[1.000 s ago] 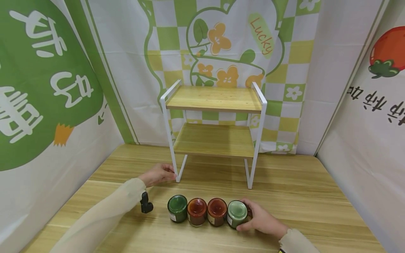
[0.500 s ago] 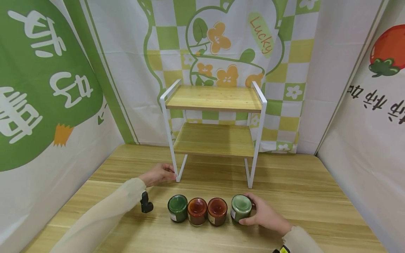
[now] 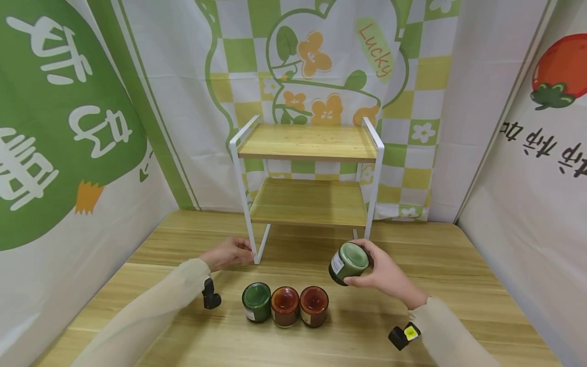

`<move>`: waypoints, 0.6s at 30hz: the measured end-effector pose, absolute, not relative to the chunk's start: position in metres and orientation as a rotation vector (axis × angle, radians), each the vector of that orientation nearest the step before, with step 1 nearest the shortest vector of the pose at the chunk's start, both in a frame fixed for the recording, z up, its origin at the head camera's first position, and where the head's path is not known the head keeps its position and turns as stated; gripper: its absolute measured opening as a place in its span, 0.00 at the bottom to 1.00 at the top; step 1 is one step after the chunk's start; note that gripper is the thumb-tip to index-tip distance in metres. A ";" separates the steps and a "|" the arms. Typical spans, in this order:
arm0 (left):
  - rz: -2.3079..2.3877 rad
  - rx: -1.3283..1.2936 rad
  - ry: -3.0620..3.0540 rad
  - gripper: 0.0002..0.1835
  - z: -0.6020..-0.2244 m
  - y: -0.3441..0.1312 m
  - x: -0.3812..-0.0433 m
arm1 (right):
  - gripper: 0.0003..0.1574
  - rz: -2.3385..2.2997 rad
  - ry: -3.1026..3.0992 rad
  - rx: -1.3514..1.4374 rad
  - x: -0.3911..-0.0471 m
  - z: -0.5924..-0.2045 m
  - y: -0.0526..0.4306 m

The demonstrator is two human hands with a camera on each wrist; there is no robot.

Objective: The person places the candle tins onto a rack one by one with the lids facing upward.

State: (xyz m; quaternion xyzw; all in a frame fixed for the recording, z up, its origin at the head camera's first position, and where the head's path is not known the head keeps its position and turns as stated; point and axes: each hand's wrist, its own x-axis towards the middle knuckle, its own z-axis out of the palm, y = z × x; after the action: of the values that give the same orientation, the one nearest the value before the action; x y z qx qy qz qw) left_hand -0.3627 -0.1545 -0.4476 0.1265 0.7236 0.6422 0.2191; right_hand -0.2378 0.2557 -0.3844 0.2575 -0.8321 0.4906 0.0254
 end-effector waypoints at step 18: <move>1.763 0.356 2.015 0.05 -0.448 -0.156 -0.362 | 0.46 1.738 -2.489 0.873 -0.252 -0.322 0.222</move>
State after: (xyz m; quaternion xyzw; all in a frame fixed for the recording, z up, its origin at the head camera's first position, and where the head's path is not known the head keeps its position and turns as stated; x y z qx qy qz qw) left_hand -0.3623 -0.1558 -0.4484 0.1286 0.7280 0.6370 0.2183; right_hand -0.2524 0.2222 -0.3221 0.2764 -0.7879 0.5502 -0.0089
